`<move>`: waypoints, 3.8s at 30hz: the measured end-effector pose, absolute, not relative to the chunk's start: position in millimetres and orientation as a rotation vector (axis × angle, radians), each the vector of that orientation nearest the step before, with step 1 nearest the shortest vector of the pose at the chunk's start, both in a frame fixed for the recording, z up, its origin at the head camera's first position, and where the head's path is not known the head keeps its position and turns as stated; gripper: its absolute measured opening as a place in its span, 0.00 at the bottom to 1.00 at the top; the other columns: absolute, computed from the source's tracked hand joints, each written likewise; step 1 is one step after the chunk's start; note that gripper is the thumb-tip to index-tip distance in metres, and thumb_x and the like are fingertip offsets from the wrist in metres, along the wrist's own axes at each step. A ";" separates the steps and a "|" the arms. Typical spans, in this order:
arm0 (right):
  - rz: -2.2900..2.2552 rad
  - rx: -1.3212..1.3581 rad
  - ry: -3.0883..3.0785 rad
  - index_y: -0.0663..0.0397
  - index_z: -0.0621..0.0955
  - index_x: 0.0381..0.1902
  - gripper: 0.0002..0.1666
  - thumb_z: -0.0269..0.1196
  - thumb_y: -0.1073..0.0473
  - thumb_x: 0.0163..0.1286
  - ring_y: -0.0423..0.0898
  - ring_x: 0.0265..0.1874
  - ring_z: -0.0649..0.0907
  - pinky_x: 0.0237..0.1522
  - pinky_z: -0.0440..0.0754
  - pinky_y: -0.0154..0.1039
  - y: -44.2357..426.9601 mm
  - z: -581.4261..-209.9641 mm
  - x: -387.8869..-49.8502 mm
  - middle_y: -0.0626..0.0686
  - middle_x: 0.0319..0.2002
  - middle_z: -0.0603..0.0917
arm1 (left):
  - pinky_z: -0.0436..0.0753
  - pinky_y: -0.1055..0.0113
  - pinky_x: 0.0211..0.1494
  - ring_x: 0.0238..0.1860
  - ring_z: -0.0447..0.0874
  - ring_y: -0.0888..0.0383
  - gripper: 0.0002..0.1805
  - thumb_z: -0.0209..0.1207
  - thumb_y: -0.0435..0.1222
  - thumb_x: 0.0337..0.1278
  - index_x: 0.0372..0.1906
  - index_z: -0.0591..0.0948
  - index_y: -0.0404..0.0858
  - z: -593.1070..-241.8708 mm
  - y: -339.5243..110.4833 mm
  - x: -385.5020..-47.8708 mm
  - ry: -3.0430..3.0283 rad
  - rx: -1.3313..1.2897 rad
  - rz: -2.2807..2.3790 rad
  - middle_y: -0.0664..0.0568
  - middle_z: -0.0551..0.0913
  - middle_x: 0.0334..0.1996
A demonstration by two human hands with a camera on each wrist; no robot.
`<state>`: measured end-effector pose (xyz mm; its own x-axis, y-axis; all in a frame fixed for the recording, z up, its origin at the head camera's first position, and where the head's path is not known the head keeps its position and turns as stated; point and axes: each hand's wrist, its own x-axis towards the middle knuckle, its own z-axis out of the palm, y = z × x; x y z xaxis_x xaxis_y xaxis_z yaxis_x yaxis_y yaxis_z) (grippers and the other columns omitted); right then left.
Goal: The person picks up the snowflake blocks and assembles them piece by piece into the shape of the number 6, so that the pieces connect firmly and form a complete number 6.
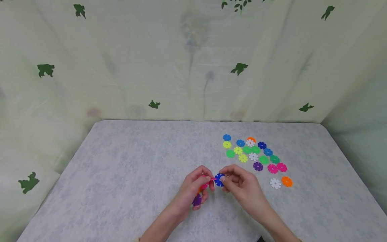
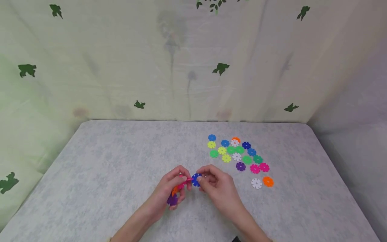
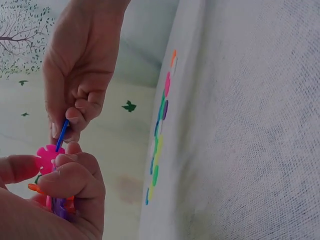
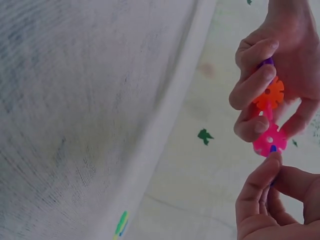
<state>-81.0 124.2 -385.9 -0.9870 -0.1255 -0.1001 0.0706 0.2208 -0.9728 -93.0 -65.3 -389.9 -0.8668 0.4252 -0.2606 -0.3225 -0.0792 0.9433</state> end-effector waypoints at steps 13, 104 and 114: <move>-1.747 -0.330 2.536 0.43 0.83 0.42 0.08 0.65 0.62 0.69 0.49 0.29 0.84 0.33 0.85 0.39 126.3 -387.9 -77.7 0.43 0.31 0.84 | 0.60 0.73 0.10 0.15 0.64 0.60 0.09 0.48 0.39 0.67 0.44 0.72 0.38 -389.5 -64.0 -91.4 1.720 0.172 1.889 0.51 0.75 0.28; -0.895 -0.083 2.799 0.61 0.82 0.47 0.18 0.71 0.64 0.59 0.47 0.34 0.76 0.31 0.78 0.32 326.0 -428.5 -102.4 0.54 0.43 0.82 | 0.70 0.74 0.23 0.19 0.66 0.61 0.13 0.51 0.45 0.73 0.37 0.71 0.40 -398.4 -77.5 -104.9 1.535 -0.198 2.169 0.52 0.69 0.25; -0.830 -0.097 2.787 0.60 0.82 0.48 0.20 0.73 0.62 0.57 0.48 0.36 0.75 0.31 0.78 0.32 326.8 -430.5 -104.0 0.55 0.43 0.79 | 0.69 0.72 0.24 0.19 0.69 0.60 0.13 0.53 0.47 0.72 0.41 0.75 0.40 -394.6 -80.8 -106.9 1.658 -0.180 2.107 0.53 0.72 0.26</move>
<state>-104.0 326.8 -430.5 -0.9709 -0.1287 -0.2021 0.0028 0.8374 -0.5466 -106.9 -80.8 -394.6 -0.8898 0.2657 -0.3709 -0.4230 -0.1757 0.8889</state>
